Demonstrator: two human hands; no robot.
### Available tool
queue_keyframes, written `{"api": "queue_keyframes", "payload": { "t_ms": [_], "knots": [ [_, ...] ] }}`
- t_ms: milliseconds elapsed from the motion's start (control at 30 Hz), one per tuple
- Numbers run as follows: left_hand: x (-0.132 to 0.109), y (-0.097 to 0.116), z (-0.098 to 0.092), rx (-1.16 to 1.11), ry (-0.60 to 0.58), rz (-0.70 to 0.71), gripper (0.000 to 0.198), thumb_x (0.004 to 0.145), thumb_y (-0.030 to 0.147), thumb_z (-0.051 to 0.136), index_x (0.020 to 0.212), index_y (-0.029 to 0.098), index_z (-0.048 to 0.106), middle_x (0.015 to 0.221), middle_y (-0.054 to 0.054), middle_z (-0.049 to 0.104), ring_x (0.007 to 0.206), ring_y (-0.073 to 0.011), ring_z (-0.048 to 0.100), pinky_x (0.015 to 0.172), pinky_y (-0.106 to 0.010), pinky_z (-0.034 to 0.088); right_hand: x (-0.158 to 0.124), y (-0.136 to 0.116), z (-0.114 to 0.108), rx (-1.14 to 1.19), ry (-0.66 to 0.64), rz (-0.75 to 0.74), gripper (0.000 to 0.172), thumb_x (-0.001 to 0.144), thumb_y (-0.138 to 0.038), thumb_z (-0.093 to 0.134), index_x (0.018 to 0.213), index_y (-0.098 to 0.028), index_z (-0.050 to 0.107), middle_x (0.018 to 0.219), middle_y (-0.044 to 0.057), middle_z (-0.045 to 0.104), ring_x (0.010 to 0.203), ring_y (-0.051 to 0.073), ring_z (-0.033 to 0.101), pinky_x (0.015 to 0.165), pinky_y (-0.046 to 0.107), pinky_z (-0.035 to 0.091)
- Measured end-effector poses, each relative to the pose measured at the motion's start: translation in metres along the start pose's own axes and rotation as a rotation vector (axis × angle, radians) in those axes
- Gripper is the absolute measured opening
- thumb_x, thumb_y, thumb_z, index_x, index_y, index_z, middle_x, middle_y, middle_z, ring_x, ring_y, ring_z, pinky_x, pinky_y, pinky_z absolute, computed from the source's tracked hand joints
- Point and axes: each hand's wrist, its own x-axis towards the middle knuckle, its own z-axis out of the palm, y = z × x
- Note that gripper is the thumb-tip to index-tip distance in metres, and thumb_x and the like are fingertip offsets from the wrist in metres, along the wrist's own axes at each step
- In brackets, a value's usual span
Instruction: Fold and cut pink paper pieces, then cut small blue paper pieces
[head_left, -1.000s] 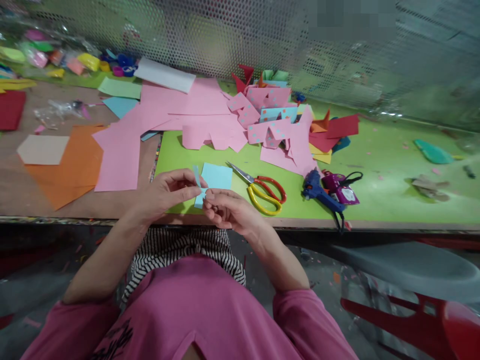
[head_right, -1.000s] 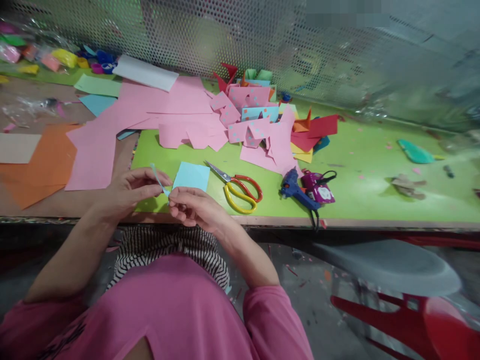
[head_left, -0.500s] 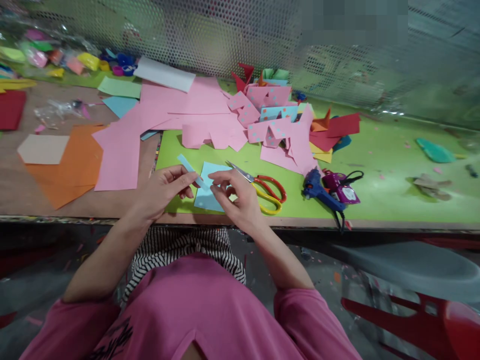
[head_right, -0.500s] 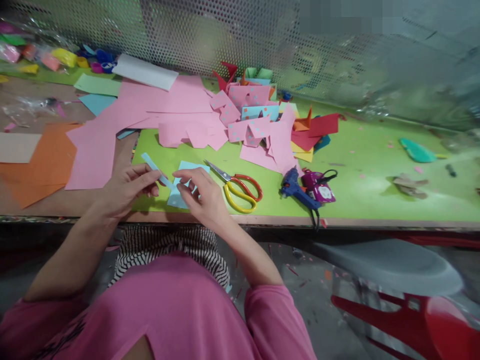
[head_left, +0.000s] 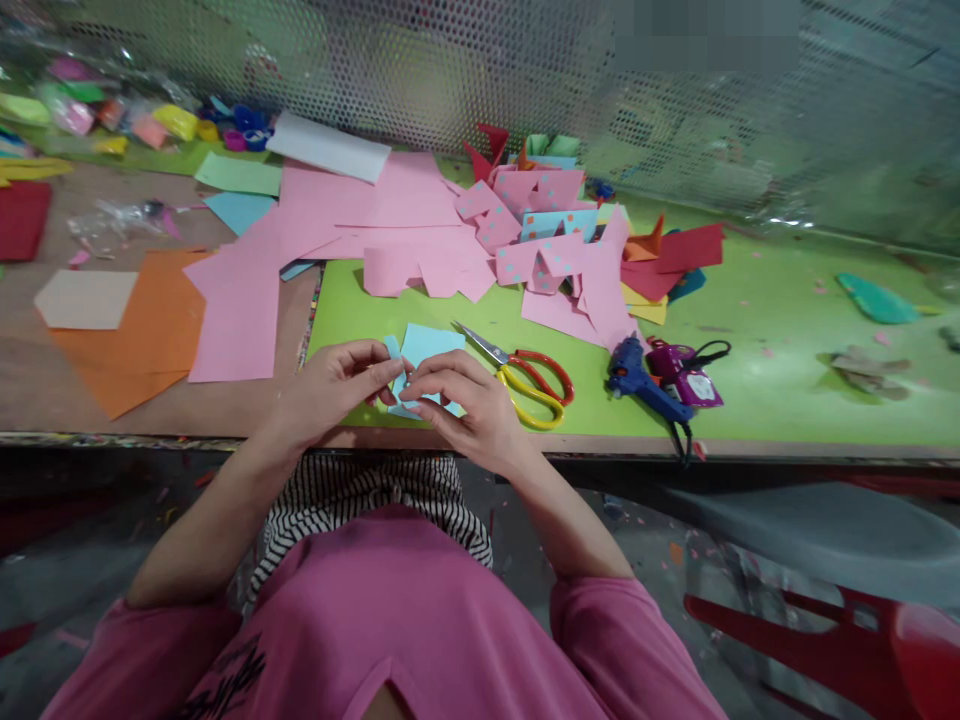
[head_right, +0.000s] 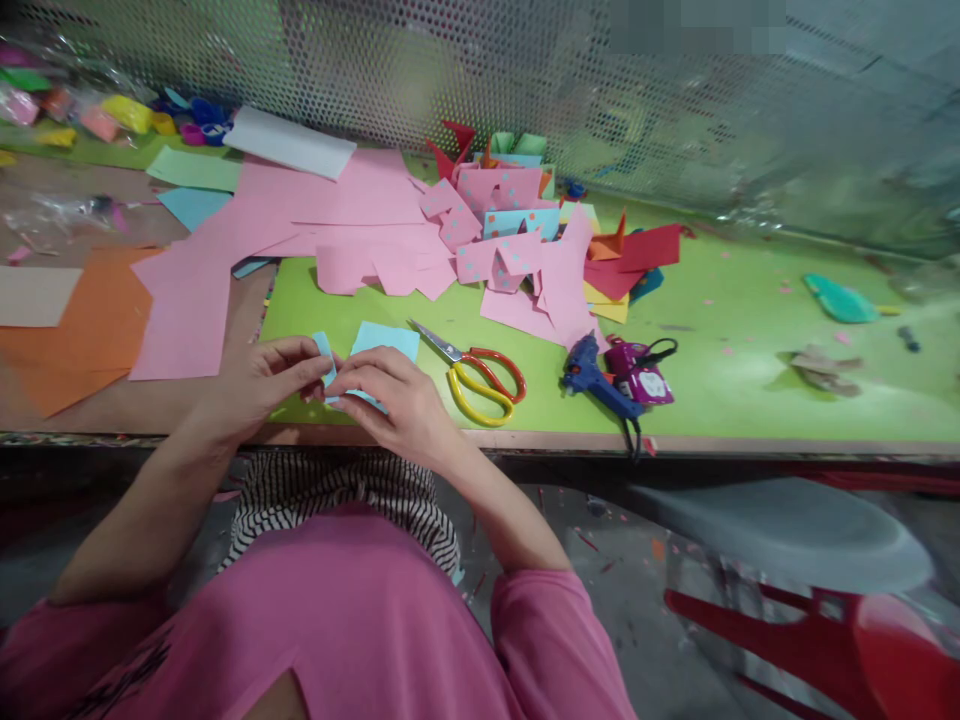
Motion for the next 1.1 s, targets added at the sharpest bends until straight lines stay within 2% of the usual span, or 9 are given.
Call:
{"api": "queue_keyframes", "payload": {
  "t_ms": [133,267,433,600,700,800,867,1000,1100],
  "knots": [
    [-0.003,0.004,0.002,0.101,-0.043,0.022,0.039,0.084,0.058,0.073,0.076,0.02,0.07,0.066,0.001,0.067,0.065,-0.0132,0.063,0.063,-0.024,0.049,0.002,-0.006,0.005,0.083,0.067,0.143,0.007,0.1,-0.029,0.066,0.1,-0.023,0.07,0.104,0.005,0.068,0.082,0.014,0.062,0.066,0.027,0.053],
    [-0.006,0.008,0.005,0.105,-0.04,-0.003,0.041,0.081,0.061,0.072,0.078,0.02,0.068,0.068,0.001,0.066,0.064,-0.0146,0.065,0.064,-0.025,0.052,0.004,-0.008,0.009,0.068,0.124,0.237,0.007,0.099,-0.029,0.067,0.095,-0.022,0.067,0.099,0.003,0.066,0.069,0.01,0.054,0.061,0.026,0.049],
    [-0.008,0.004,0.006,0.029,-0.025,-0.043,0.035,0.078,0.054,0.076,0.081,0.02,0.068,0.077,-0.001,0.07,0.067,-0.0154,0.07,0.065,-0.025,0.056,0.004,-0.009,0.011,0.107,0.152,0.277,0.007,0.097,-0.026,0.068,0.092,-0.022,0.064,0.096,0.001,0.063,0.068,0.009,0.051,0.056,0.023,0.045],
    [-0.01,-0.007,0.004,-0.051,-0.099,-0.065,0.03,0.08,0.047,0.079,0.094,0.021,0.072,0.087,-0.002,0.074,0.074,-0.0155,0.073,0.063,-0.022,0.057,0.004,-0.01,0.012,0.176,0.166,0.399,0.013,0.095,-0.033,0.069,0.093,-0.022,0.062,0.095,0.001,0.061,0.07,0.01,0.051,0.056,0.023,0.044],
    [-0.011,-0.012,0.002,-0.017,-0.105,-0.075,0.029,0.083,0.046,0.076,0.096,0.021,0.072,0.082,-0.002,0.075,0.073,-0.0168,0.073,0.064,-0.025,0.059,0.004,-0.009,0.012,0.256,0.165,0.486,0.021,0.094,-0.04,0.071,0.101,-0.023,0.063,0.09,-0.001,0.06,0.069,0.01,0.051,0.059,0.024,0.046],
    [-0.013,-0.012,0.002,0.059,-0.08,-0.069,0.024,0.086,0.043,0.072,0.096,0.021,0.072,0.076,-0.002,0.075,0.072,-0.017,0.074,0.067,-0.026,0.059,0.005,-0.009,0.011,0.327,0.146,0.518,0.028,0.092,-0.046,0.073,0.105,-0.022,0.066,0.09,-0.001,0.062,0.068,0.01,0.051,0.059,0.025,0.046],
    [-0.014,-0.009,0.002,0.112,-0.056,-0.078,0.021,0.087,0.04,0.068,0.095,0.021,0.072,0.074,-0.002,0.075,0.068,-0.0164,0.073,0.064,-0.025,0.057,0.005,-0.009,0.01,0.378,0.134,0.541,0.032,0.09,-0.05,0.074,0.105,-0.023,0.067,0.091,0.0,0.063,0.068,0.01,0.051,0.058,0.024,0.044],
    [-0.018,-0.002,0.004,0.17,-0.07,-0.085,0.017,0.086,0.037,0.065,0.09,0.021,0.072,0.064,0.0,0.071,0.06,-0.0149,0.07,0.054,-0.022,0.051,0.007,-0.009,0.009,0.452,0.117,0.586,0.036,0.086,-0.056,0.077,0.093,-0.022,0.066,0.084,-0.002,0.062,0.068,0.01,0.051,0.058,0.025,0.041],
    [-0.019,-0.001,0.005,0.138,-0.038,-0.104,0.024,0.085,0.043,0.07,0.096,0.022,0.072,0.062,0.001,0.069,0.057,-0.0147,0.068,0.051,-0.022,0.05,0.007,-0.01,0.008,0.469,0.133,0.609,0.037,0.085,-0.055,0.078,0.085,-0.021,0.064,0.078,-0.003,0.06,0.065,0.009,0.049,0.057,0.025,0.039]
  ]
}}
